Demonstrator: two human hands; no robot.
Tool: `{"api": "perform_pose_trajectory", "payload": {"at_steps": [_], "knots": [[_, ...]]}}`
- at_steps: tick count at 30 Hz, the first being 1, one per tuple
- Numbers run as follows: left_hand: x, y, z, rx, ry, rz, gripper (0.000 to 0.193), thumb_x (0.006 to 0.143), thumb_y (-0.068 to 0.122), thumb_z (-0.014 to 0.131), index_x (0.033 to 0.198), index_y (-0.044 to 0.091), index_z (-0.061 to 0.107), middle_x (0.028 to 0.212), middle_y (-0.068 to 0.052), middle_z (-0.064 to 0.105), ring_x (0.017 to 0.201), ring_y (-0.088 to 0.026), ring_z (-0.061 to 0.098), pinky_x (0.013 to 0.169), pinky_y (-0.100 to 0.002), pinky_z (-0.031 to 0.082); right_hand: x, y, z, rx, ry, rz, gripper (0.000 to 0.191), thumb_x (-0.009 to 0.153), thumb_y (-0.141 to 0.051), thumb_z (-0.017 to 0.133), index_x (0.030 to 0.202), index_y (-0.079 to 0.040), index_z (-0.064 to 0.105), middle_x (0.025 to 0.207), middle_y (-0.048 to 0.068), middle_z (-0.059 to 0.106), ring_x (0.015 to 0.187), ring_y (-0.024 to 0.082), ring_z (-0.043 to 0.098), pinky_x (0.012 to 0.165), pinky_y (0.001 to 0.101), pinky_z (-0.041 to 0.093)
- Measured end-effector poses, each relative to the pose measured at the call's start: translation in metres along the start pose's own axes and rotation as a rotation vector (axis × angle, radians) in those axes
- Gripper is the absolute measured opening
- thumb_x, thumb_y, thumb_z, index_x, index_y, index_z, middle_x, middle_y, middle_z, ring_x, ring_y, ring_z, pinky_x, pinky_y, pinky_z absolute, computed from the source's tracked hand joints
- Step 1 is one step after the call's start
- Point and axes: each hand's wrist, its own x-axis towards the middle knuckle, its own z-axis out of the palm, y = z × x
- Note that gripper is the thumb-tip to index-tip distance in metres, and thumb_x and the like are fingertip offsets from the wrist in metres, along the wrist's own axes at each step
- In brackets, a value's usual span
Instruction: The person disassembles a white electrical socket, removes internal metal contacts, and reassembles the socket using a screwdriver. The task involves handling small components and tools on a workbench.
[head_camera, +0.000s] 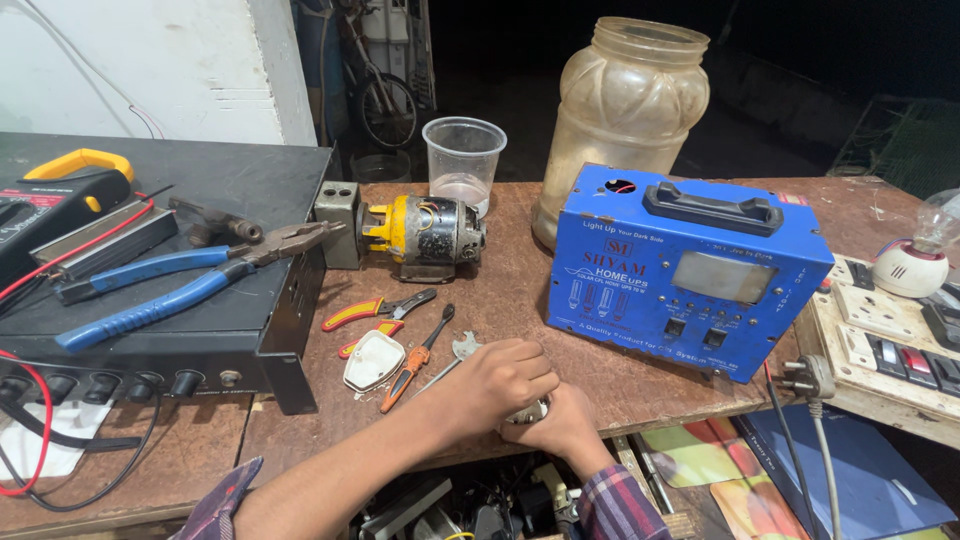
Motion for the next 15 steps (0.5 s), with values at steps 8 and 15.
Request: {"api": "perform_pose_trajectory", "payload": {"at_steps": [8,15], "knots": [[0.001,0.0011,0.0002,0.003,0.01,0.0,0.017,0.071,0.01,0.069,0.084,0.006,0.059,0.084,-0.006,0.061,0.088,-0.025,0.063,0.078,-0.038,0.054,-0.0033,-0.0033,-0.0024,-0.028,-0.013,0.067,0.046,0.047,-0.043,0.092,0.074,-0.01,0.074,0.075,0.007,0.077,0.072,0.024,0.076,0.067,0.0372,0.059],[0.0009,0.0043,-0.0029,0.007,0.009,0.005,0.017,0.071,0.01,0.069,0.084,0.006,0.06,0.084,-0.006,0.061,0.088,-0.024,0.063,0.079,-0.037,0.054,-0.0059,-0.0071,-0.0011,-0.067,0.011,0.078,0.047,0.047,-0.046,0.092,0.072,-0.01,0.074,0.073,0.007,0.076,0.071,0.025,0.076,0.067,0.0378,0.059]]}}
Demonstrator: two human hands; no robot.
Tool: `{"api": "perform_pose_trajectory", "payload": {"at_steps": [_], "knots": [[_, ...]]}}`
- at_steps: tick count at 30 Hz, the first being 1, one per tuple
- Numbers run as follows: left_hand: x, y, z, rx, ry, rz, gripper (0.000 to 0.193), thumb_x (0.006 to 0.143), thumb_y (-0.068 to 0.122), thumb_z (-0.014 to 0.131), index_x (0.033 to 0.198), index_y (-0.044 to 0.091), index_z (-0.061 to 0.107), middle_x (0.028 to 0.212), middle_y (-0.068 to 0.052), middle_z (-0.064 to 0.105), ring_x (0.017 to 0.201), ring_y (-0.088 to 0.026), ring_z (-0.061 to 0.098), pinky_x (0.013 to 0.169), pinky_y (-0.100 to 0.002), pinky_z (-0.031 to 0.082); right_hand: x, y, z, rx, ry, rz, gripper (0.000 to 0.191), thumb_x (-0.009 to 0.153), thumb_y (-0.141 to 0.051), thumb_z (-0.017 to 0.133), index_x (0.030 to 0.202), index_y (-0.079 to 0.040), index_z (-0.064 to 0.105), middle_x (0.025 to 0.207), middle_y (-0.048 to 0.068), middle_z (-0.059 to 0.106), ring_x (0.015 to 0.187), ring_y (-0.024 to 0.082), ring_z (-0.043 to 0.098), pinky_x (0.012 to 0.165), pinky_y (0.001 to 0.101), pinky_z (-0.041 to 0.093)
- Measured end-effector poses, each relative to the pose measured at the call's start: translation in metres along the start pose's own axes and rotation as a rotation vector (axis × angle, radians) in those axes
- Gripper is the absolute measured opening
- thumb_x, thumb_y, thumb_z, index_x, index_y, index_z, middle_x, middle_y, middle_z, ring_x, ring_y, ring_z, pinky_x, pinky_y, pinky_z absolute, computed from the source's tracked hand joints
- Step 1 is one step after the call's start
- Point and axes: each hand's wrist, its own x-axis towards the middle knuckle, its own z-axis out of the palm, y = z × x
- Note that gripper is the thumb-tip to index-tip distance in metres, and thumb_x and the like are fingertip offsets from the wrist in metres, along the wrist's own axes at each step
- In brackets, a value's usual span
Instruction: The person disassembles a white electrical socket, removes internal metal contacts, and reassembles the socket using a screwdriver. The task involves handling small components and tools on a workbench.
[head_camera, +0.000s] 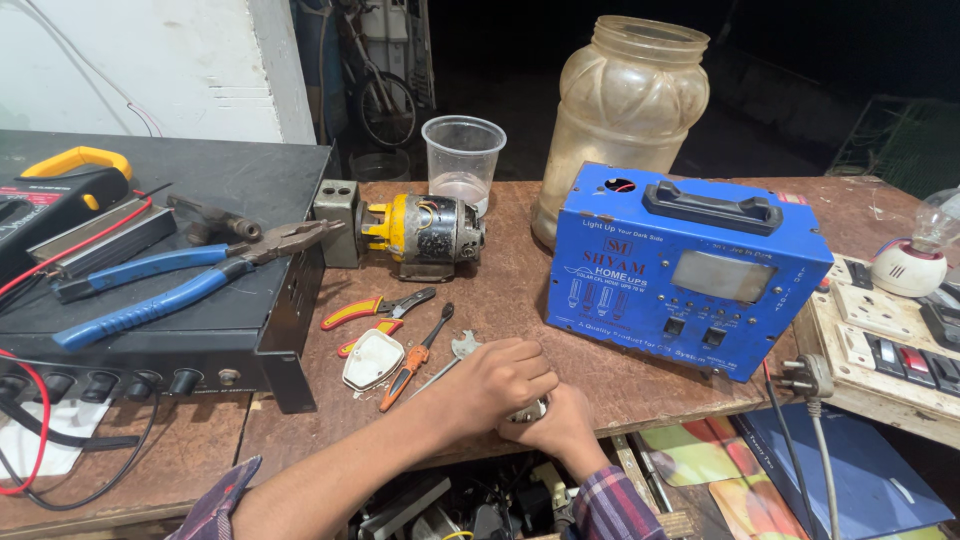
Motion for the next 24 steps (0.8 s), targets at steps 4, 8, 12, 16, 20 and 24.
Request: {"api": "perform_pose_trajectory", "payload": {"at_steps": [4,8,12,16,20,24], "knots": [[0.001,0.001,0.0,0.008,0.001,0.001,0.016,0.072,0.01,0.069,0.085,0.006,0.06,0.084,-0.006,0.061,0.088,-0.024,0.063,0.079,-0.037,0.054,0.0,0.002,0.002,0.029,0.019,-0.019,0.047,0.046,-0.044,0.093,0.072,-0.01,0.074,0.074,0.008,0.076,0.072,0.025,0.076,0.066,0.0383,0.059],[0.001,0.001,0.0,0.026,-0.001,0.007,0.016,0.072,0.01,0.069,0.085,0.006,0.06,0.084,-0.006,0.061,0.089,-0.024,0.063,0.079,-0.037,0.054,0.001,0.005,0.005,0.064,0.049,-0.085,0.045,0.046,-0.042,0.093,0.071,-0.01,0.074,0.073,0.008,0.076,0.071,0.026,0.075,0.066,0.0385,0.06],[0.001,0.0,0.0,0.022,-0.002,0.008,0.016,0.072,0.01,0.069,0.085,0.006,0.06,0.085,-0.006,0.061,0.089,-0.024,0.063,0.079,-0.036,0.054,0.001,0.007,0.006,0.081,0.052,-0.089,0.044,0.046,-0.042,0.093,0.071,-0.01,0.074,0.072,0.009,0.076,0.07,0.027,0.076,0.065,0.0386,0.06],[0.002,0.0,0.001,0.034,-0.001,0.015,0.016,0.072,0.011,0.068,0.085,0.006,0.06,0.085,-0.006,0.061,0.089,-0.024,0.063,0.08,-0.037,0.054,0.002,0.007,0.005,0.07,0.05,-0.083,0.045,0.047,-0.042,0.093,0.07,-0.009,0.073,0.071,0.009,0.076,0.069,0.027,0.075,0.064,0.0388,0.059],[0.003,0.001,-0.002,0.043,-0.019,0.003,0.016,0.073,0.011,0.069,0.086,0.007,0.06,0.086,-0.006,0.062,0.09,-0.023,0.063,0.081,-0.036,0.053,0.002,0.008,0.006,0.082,0.067,-0.096,0.044,0.047,-0.042,0.093,0.07,-0.01,0.074,0.072,0.009,0.076,0.07,0.028,0.075,0.065,0.0398,0.06],[0.008,0.011,-0.004,0.173,-0.106,-0.095,0.018,0.07,0.01,0.069,0.086,0.007,0.061,0.089,-0.008,0.063,0.094,-0.025,0.063,0.081,-0.036,0.05,0.003,0.006,0.015,0.022,0.184,-0.015,0.045,0.048,-0.04,0.093,0.077,-0.011,0.073,0.074,0.012,0.075,0.073,0.034,0.073,0.067,0.0445,0.058]]}}
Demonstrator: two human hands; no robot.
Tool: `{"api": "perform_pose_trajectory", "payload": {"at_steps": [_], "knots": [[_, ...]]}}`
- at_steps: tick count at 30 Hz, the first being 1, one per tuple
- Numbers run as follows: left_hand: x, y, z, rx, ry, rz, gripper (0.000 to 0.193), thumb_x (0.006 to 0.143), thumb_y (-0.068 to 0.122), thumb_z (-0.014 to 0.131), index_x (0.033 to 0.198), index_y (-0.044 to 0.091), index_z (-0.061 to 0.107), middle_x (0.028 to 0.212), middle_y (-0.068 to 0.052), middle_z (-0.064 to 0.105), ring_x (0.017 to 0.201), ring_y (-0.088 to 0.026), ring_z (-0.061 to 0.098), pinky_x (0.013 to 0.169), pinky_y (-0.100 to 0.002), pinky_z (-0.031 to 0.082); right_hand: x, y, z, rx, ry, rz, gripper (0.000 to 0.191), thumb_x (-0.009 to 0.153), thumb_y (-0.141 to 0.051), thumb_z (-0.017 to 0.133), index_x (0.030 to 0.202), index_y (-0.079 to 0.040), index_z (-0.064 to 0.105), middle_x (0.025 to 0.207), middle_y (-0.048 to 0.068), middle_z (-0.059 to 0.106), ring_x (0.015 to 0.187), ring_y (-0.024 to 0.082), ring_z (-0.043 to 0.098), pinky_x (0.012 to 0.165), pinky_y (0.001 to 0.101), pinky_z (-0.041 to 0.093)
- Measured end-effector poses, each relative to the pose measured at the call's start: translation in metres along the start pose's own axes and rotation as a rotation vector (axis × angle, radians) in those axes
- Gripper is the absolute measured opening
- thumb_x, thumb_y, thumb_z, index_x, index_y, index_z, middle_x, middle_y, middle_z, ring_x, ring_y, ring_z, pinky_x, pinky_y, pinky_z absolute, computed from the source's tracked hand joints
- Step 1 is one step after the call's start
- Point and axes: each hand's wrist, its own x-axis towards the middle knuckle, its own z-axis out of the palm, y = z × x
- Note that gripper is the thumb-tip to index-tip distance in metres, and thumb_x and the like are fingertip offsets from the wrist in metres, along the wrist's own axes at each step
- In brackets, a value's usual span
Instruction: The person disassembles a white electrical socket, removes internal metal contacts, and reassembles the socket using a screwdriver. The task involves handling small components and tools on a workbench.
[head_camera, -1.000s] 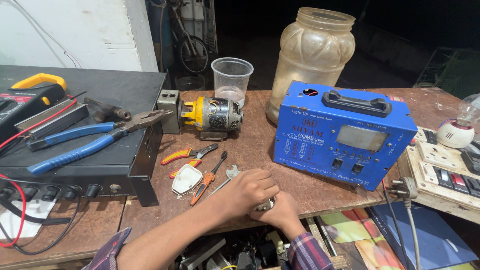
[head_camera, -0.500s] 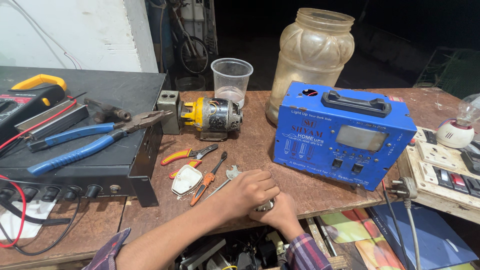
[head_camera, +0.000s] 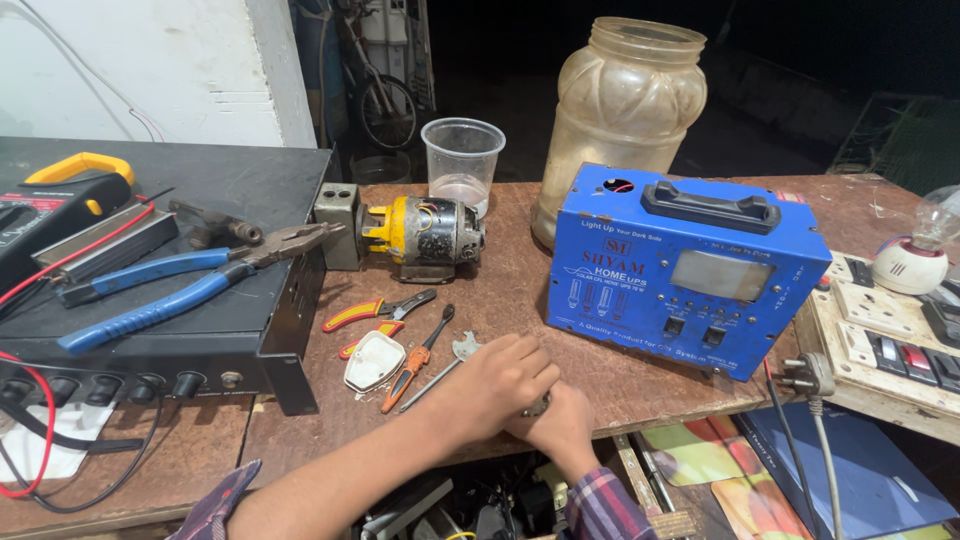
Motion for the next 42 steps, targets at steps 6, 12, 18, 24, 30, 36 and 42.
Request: {"api": "perform_pose_trajectory", "payload": {"at_steps": [6,12,18,24,30,36,42], "knots": [[0.01,0.021,-0.001,0.168,-0.187,-0.219,0.025,0.068,0.011,0.071,0.092,0.002,0.067,0.092,-0.014,0.066,0.093,-0.03,0.062,0.081,-0.039,0.049,0.001,0.002,0.012,-0.084,0.131,-0.137,0.024,0.07,-0.034,0.079,0.082,-0.014,0.075,0.078,0.014,0.075,0.076,0.039,0.071,0.064,0.05,0.055],[0.012,0.027,0.0,0.163,-0.205,-0.253,0.027,0.067,0.01,0.07,0.092,0.0,0.067,0.093,-0.015,0.067,0.095,-0.03,0.064,0.081,-0.039,0.051,0.0,0.01,0.017,-0.119,0.143,-0.152,0.021,0.073,-0.032,0.076,0.082,-0.013,0.073,0.078,0.014,0.074,0.075,0.039,0.07,0.064,0.0506,0.054],[0.012,0.021,0.002,0.132,-0.186,-0.242,0.027,0.067,0.009,0.071,0.091,0.0,0.068,0.093,-0.016,0.068,0.095,-0.031,0.066,0.083,-0.04,0.053,0.0,0.006,0.019,-0.089,0.178,-0.14,0.02,0.077,-0.032,0.072,0.082,-0.013,0.072,0.078,0.014,0.074,0.076,0.039,0.071,0.064,0.0504,0.055],[0.012,0.019,0.0,0.118,-0.227,-0.222,0.027,0.067,0.008,0.071,0.092,-0.001,0.068,0.092,-0.017,0.068,0.095,-0.032,0.066,0.082,-0.04,0.054,0.0,0.005,0.021,-0.107,0.177,-0.077,0.022,0.077,-0.034,0.073,0.081,-0.011,0.072,0.077,0.016,0.074,0.076,0.039,0.07,0.066,0.0508,0.055],[0.015,0.023,-0.001,0.252,-0.267,-0.189,0.03,0.065,0.01,0.073,0.091,-0.004,0.069,0.089,-0.018,0.068,0.089,-0.033,0.067,0.077,-0.041,0.057,0.0,0.007,0.021,-0.05,0.185,-0.068,0.026,0.076,-0.035,0.074,0.084,-0.01,0.072,0.079,0.018,0.074,0.077,0.041,0.07,0.065,0.0514,0.054],[0.017,0.023,0.0,0.315,-0.33,-0.213,0.031,0.064,0.008,0.074,0.09,-0.006,0.067,0.087,-0.019,0.067,0.087,-0.03,0.068,0.059,-0.034,0.059,0.0,0.002,0.02,-0.008,0.124,0.034,0.03,0.078,-0.038,0.074,0.09,-0.01,0.071,0.078,0.017,0.074,0.077,0.04,0.071,0.066,0.0505,0.054],[0.014,0.02,0.01,0.355,-0.295,-0.187,0.026,0.068,0.013,0.072,0.087,-0.003,0.064,0.082,-0.017,0.065,0.077,-0.028,0.065,0.06,-0.036,0.056,0.0,0.003,0.022,-0.034,0.136,0.012,0.028,0.077,-0.036,0.075,0.086,-0.01,0.072,0.078,0.018,0.074,0.079,0.04,0.071,0.067,0.05,0.054]]}}
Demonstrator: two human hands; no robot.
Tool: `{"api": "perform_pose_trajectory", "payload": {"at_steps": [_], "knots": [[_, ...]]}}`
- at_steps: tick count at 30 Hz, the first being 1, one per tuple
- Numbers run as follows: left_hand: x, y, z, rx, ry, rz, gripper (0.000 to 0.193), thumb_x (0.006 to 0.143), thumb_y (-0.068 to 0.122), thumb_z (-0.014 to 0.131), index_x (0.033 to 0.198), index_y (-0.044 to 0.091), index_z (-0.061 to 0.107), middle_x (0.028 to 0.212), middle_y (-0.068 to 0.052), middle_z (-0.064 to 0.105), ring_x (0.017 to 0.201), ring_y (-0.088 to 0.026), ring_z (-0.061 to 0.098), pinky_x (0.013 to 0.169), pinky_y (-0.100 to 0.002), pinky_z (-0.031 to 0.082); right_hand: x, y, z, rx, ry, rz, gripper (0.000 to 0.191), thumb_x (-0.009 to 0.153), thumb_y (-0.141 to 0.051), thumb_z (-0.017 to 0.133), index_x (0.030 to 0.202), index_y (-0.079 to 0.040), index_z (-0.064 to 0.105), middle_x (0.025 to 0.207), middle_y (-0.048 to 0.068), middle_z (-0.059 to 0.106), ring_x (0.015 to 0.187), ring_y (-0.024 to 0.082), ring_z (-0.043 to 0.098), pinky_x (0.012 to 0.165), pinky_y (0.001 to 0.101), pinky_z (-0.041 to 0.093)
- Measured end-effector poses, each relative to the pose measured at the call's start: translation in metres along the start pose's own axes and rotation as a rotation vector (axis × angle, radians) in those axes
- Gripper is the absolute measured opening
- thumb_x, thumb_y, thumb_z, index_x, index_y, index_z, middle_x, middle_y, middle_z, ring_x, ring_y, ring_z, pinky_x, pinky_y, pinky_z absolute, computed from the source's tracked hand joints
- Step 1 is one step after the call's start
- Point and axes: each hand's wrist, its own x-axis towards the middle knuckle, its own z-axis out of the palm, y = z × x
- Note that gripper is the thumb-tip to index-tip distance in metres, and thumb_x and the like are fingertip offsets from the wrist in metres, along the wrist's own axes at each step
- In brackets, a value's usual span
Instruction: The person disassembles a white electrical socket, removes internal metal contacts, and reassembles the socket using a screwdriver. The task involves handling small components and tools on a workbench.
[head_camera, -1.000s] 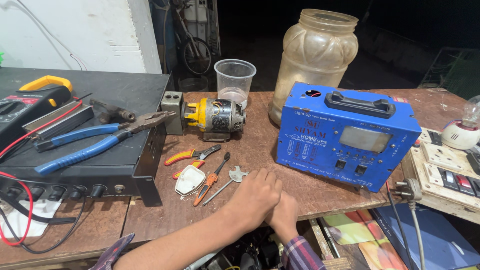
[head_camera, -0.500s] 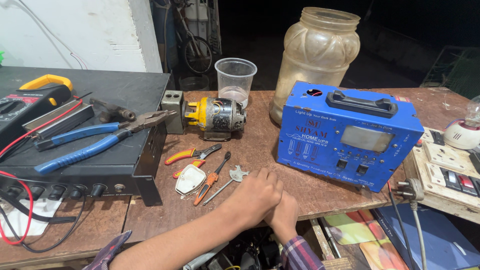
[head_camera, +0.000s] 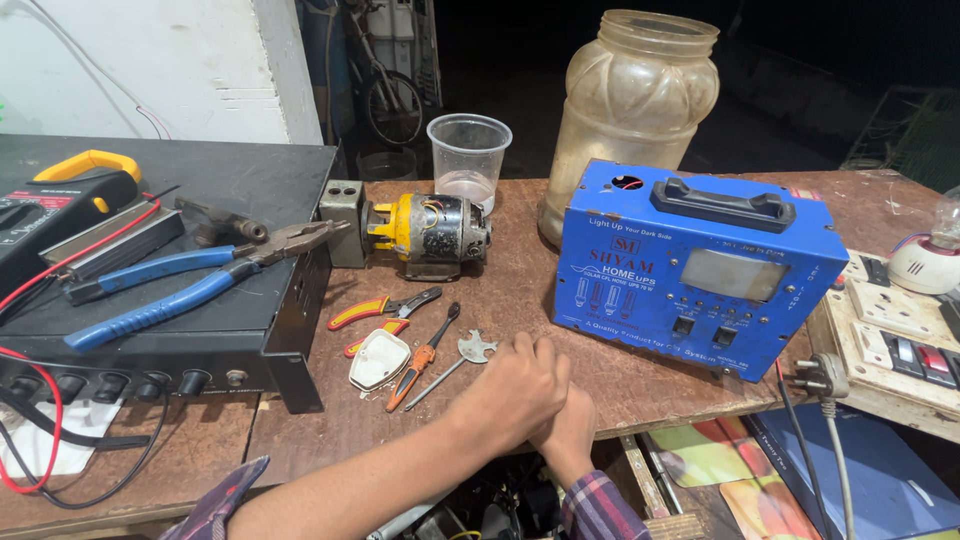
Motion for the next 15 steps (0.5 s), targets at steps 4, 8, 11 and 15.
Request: {"api": "perform_pose_trajectory", "payload": {"at_steps": [4,8,11,15], "knots": [[-0.001,-0.01,0.012,-0.018,0.086,0.061,0.02,0.078,0.018,0.068,0.085,0.001,0.059,0.078,-0.015,0.063,0.074,-0.028,0.063,0.055,-0.037,0.054,0.0,-0.006,-0.001,-0.01,-0.019,0.042,0.033,0.07,-0.039,0.081,0.083,-0.009,0.073,0.078,0.018,0.073,0.08,0.04,0.071,0.068,0.0494,0.055],[-0.001,-0.027,0.025,-0.134,0.151,0.163,0.02,0.079,0.02,0.065,0.085,0.003,0.055,0.072,-0.018,0.064,0.071,-0.034,0.065,0.053,-0.042,0.053,-0.001,-0.016,-0.008,-0.034,-0.058,0.067,0.042,0.06,-0.044,0.086,0.08,-0.009,0.073,0.078,0.017,0.074,0.08,0.038,0.072,0.069,0.0477,0.056],[0.001,-0.034,0.032,-0.145,0.143,0.244,0.021,0.079,0.019,0.065,0.085,0.002,0.055,0.07,-0.02,0.065,0.069,-0.036,0.067,0.048,-0.042,0.053,-0.003,-0.023,-0.014,-0.012,-0.07,0.103,0.045,0.058,-0.045,0.088,0.08,-0.008,0.074,0.078,0.016,0.075,0.079,0.037,0.073,0.071,0.0464,0.057],[0.005,-0.038,0.036,-0.158,0.095,0.298,0.019,0.084,0.016,0.064,0.087,0.001,0.055,0.07,-0.019,0.065,0.065,-0.034,0.067,0.047,-0.043,0.054,-0.002,-0.028,-0.016,-0.017,-0.048,0.084,0.047,0.056,-0.044,0.091,0.083,-0.009,0.074,0.079,0.015,0.075,0.079,0.037,0.072,0.071,0.047,0.057]]}}
